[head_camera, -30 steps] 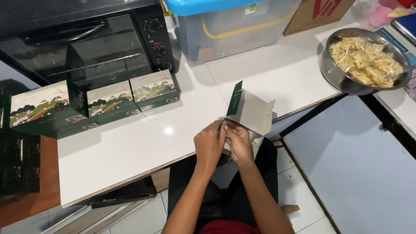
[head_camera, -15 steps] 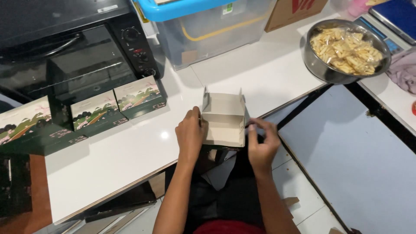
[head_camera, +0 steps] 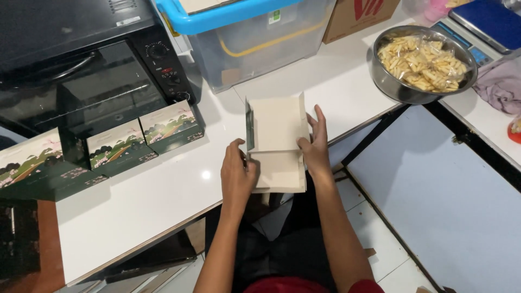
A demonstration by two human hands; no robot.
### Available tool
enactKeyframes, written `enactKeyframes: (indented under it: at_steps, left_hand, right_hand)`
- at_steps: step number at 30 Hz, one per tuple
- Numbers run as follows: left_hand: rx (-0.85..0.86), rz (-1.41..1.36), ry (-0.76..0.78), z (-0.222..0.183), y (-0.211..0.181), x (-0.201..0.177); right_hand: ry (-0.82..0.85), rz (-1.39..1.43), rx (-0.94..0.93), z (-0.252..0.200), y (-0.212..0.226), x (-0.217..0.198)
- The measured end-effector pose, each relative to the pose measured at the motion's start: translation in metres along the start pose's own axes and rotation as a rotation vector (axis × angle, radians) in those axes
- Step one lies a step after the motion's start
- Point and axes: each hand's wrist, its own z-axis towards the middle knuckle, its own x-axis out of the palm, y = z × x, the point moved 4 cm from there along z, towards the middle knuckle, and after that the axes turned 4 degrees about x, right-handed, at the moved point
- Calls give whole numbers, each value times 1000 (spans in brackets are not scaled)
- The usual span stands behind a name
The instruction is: Assembling a cardboard box by folding and tucking flaps.
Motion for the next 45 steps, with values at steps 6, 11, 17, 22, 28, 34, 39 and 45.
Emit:
enactKeyframes:
  at_steps: [6, 11, 17, 22, 28, 34, 39, 45]
  left_hand:
    - [77, -510, -79, 21, -22, -21]
    - [117, -447, -342, 41, 16, -3]
    - [207, -398, -552, 14, -7, 0]
    - [427, -339, -601, 3, 18, 46]
    - [496, -288, -587, 5, 2, 32]
    - [320, -426, -744, 21, 9, 21]
    - [275, -525, -764, 26, 12, 29]
    - [141, -723, -482, 18, -8, 13]
  right_hand:
    - [0, -129, -369, -6, 36, 18]
    - [-161, -373, -447, 8, 22, 16]
    - [-307, -638, -767, -39, 49, 44]
    - [-4, -540, -763, -54, 85, 88]
    - [-74, -414, -548, -38, 90, 84]
    - [-204, -218, -500, -37, 56, 77]
    - [-320, -237, -407, -43, 28, 83]
    - [-348, -265, -435, -47, 38, 94]
